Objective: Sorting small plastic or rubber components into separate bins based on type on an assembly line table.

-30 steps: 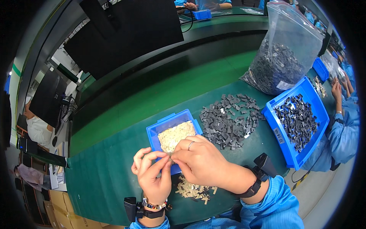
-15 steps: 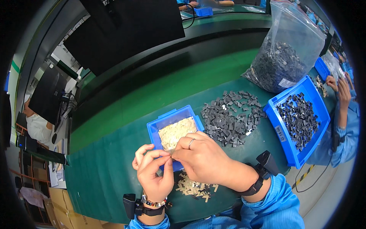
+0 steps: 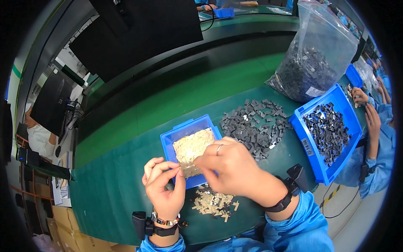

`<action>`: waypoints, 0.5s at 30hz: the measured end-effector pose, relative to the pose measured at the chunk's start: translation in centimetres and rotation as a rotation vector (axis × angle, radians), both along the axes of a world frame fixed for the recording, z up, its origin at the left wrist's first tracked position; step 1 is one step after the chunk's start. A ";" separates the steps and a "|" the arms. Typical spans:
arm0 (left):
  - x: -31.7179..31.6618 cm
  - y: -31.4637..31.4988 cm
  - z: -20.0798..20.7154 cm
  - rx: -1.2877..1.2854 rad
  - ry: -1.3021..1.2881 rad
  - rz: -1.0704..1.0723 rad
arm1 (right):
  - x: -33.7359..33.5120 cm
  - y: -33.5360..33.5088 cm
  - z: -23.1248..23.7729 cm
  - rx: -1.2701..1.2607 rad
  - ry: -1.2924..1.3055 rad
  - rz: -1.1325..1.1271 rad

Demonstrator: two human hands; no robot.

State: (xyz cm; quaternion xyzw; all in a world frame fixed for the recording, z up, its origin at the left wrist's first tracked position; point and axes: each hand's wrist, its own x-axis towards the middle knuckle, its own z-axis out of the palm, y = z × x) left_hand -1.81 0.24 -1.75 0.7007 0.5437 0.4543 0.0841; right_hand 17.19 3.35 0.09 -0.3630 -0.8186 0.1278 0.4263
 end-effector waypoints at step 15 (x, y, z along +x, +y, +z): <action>-0.2 0.1 -0.4 -0.084 0.046 -0.056 | 5.4 3.8 -1.1 0.201 -0.211 -0.042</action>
